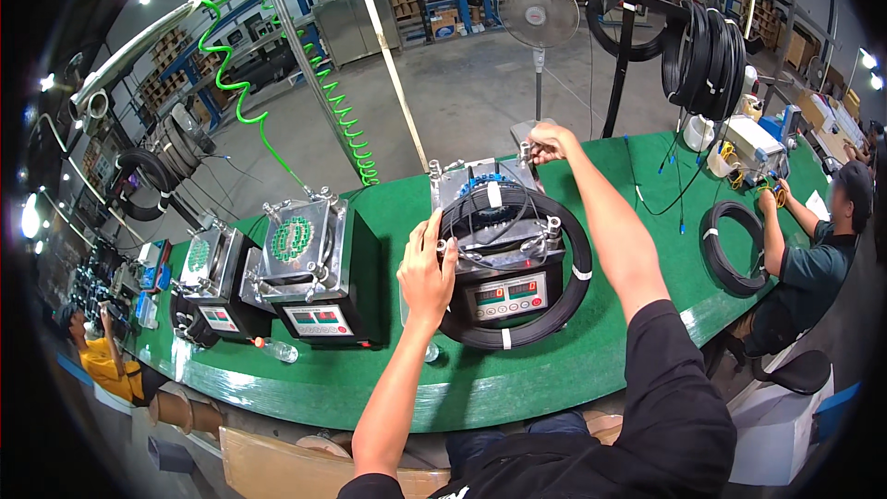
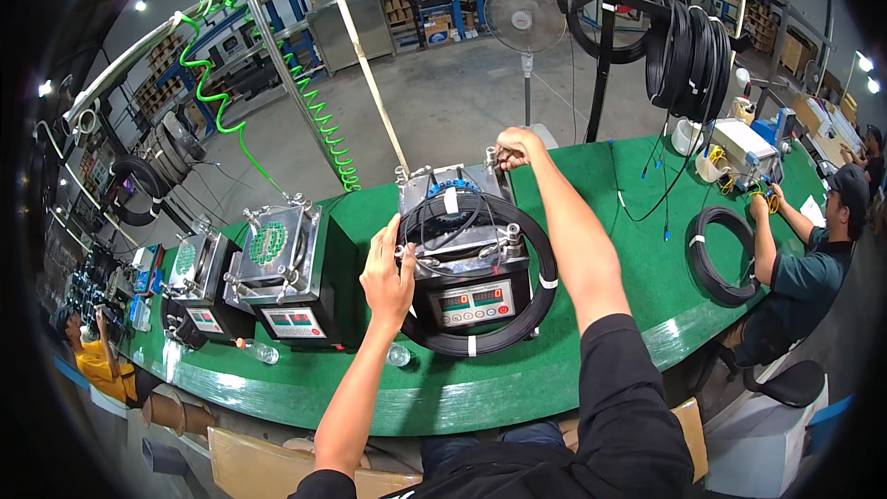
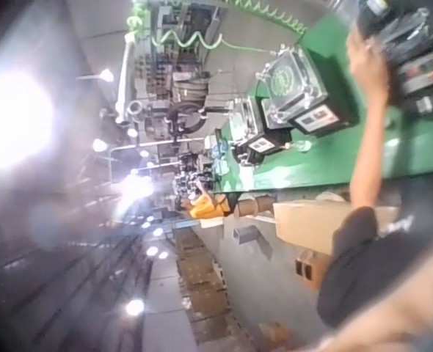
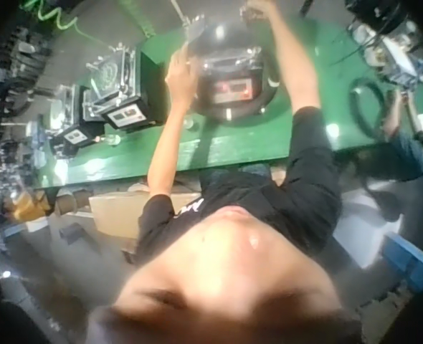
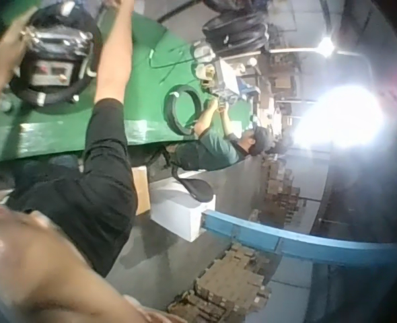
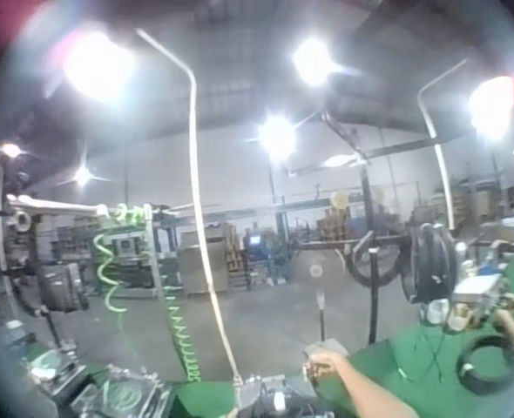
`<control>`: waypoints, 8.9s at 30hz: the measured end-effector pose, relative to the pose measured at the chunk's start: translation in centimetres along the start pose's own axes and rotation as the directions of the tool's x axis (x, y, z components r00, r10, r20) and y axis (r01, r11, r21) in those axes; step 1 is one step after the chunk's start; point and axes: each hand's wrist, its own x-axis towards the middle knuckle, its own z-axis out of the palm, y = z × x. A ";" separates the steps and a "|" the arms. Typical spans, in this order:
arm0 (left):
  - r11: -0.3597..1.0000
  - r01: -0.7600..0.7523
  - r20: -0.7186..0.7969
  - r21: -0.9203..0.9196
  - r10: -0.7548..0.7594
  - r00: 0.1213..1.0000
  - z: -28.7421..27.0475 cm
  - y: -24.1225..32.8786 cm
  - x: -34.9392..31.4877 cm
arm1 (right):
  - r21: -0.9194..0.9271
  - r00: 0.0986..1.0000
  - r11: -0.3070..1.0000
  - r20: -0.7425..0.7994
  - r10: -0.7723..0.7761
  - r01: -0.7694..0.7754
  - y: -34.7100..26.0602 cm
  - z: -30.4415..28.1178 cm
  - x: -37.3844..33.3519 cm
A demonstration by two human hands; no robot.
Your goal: The person operates a wire winding machine to process and wind wire coils from a cable spool onto a machine base.
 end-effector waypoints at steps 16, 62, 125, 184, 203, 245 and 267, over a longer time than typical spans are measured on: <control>0.941 0.276 -0.220 -0.196 -0.316 0.923 -0.2 0.1 -6.8 | -0.099 0.777 0.809 -0.234 -0.584 0.579 1.9 3.8 -4.9; 0.879 0.456 0.713 0.138 -0.408 0.570 7.5 -7.8 19.6 | 0.233 0.623 0.703 -0.692 -0.365 0.671 20.5 16.6 -21.8; 0.524 0.613 0.438 -0.590 -0.430 0.789 3.8 -6.7 10.2 | -0.017 0.323 0.665 -0.864 -0.386 0.747 25.1 22.3 -21.6; 0.974 0.112 -0.375 -0.198 -0.181 0.909 -1.4 -0.5 -5.9 | -0.751 -0.001 0.397 -0.468 -0.884 0.528 13.0 14.3 -22.9; 0.717 0.365 -0.023 -0.593 -0.469 0.883 2.2 0.3 -14.7 | -0.226 0.220 0.492 -0.688 -0.692 0.841 15.7 15.7 -23.6; 0.786 0.399 -0.109 -0.473 -0.501 0.858 3.5 0.5 -17.3 | -0.704 0.367 0.679 -0.587 -0.721 0.207 18.7 21.0 -28.8; 0.728 0.394 -0.089 -0.561 -0.527 0.845 3.0 -0.2 -16.4 | -0.686 0.427 0.687 -0.560 -0.710 0.241 19.3 22.4 -27.4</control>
